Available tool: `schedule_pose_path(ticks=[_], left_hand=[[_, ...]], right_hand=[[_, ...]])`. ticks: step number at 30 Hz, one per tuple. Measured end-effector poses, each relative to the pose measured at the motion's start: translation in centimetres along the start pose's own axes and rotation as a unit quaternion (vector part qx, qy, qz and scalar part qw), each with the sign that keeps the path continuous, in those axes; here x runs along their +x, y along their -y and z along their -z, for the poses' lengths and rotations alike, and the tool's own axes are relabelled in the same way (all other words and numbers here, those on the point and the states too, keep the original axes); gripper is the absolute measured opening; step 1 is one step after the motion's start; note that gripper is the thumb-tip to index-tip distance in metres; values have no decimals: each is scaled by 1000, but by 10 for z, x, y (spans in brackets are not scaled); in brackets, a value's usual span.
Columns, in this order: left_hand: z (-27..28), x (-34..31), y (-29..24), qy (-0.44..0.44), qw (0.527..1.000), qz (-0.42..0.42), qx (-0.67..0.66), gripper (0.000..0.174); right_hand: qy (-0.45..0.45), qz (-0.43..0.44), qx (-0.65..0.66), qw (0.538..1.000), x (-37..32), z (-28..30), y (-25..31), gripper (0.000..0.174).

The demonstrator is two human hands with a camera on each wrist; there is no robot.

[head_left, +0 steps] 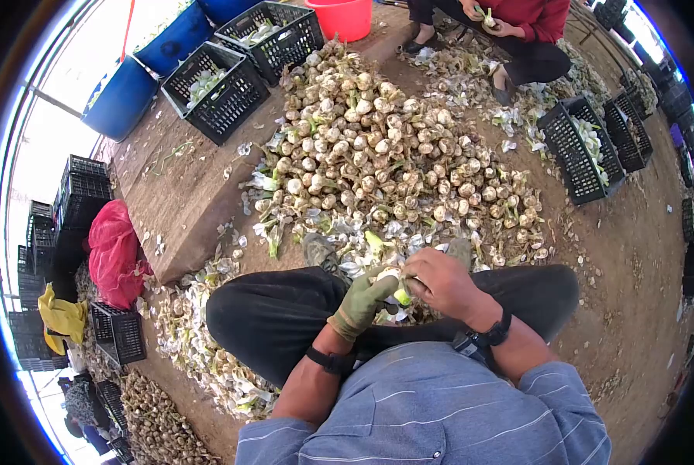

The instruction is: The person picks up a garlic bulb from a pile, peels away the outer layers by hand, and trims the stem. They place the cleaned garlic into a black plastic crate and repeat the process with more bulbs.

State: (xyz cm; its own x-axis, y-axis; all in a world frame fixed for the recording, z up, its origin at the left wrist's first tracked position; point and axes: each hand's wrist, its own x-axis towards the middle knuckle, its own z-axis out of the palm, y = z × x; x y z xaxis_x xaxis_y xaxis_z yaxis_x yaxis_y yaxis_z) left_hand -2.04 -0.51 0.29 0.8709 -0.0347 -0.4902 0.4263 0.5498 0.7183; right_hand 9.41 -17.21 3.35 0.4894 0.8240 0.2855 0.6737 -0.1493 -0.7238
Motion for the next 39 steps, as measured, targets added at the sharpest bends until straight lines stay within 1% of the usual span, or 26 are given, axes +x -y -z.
schedule_pose_path(ticks=[1,2,4,5,7,8,11,12,13,15,16,17,18,19,20,21,22,23,24,25,27,30,33,36,39], left_hand=[[-2,0,-1,0,1000,-3,-3,45],[0,2,2,12,1000,-7,2,46],[3,7,7,35,999,-16,12,49],[4,7,8,41,999,-26,2,49],[-2,7,3,57,997,-49,-19,50],[-1,8,3,56,997,-45,-21,48],[6,5,4,58,997,-29,-45,45],[7,4,4,59,996,-25,-64,44],[8,4,4,60,994,-22,-83,42],[8,5,4,41,996,-30,-75,41],[6,6,3,31,997,-33,-69,41],[6,6,4,23,997,-34,-63,40],[7,9,4,18,998,-43,-43,43],[7,12,3,8,998,-51,-29,45],[6,12,3,-7,998,-59,-20,47],[5,9,5,-24,998,-60,-11,48],[10,9,7,-25,998,-50,37,52],[9,10,5,-30,997,-45,48,50],[5,9,1,-33,997,-39,60,49],[3,8,-2,-38,996,-33,72,47],[5,7,-1,-40,995,-46,82,46],[8,10,5,-41,991,-68,104,43],[10,10,9,-52,989,-63,126,41],[8,9,5,-54,985,-48,156,38],[8,9,7,-60,986,-38,148,38]], right_hand=[[-12,-7,0,1000,0,-1,-1,10],[-16,-67,55,996,-2,-2,-4,7],[-22,-185,165,969,-9,-3,-13,5],[-30,-227,255,940,-12,-4,-16,6],[-47,-303,423,853,-16,-4,-24,11],[-61,-281,468,836,-16,-5,-28,14],[-134,-336,595,718,-12,-2,-27,13],[-149,-300,657,675,-10,7,-29,14],[-138,-318,606,716,-6,15,-30,16],[-114,-350,496,787,1,23,-29,21],[-20,-337,413,846,-4,9,-39,30],[0,-305,306,902,-13,-1,-46,33],[21,-269,192,944,-17,-6,-48,37],[45,-224,74,971,-19,-9,-50,41],[10,-288,251,924,-22,-15,-50,47],[27,-267,248,931,-18,-12,-39,45],[38,-249,243,937,-13,-4,-26,42],[46,-226,236,944,-7,0,-20,40],[9,-144,170,975,-4,-1,-19,32],[9,-124,145,982,-4,1,-19,29],[11,-80,97,992,-2,4,-18,25],[32,-68,43,996,-2,5,-12,18],[49,-100,59,992,-3,4,-15,15],[58,-85,12,995,-3,2,-15,15],[57,-137,2,989,-3,-3,-14,15]])
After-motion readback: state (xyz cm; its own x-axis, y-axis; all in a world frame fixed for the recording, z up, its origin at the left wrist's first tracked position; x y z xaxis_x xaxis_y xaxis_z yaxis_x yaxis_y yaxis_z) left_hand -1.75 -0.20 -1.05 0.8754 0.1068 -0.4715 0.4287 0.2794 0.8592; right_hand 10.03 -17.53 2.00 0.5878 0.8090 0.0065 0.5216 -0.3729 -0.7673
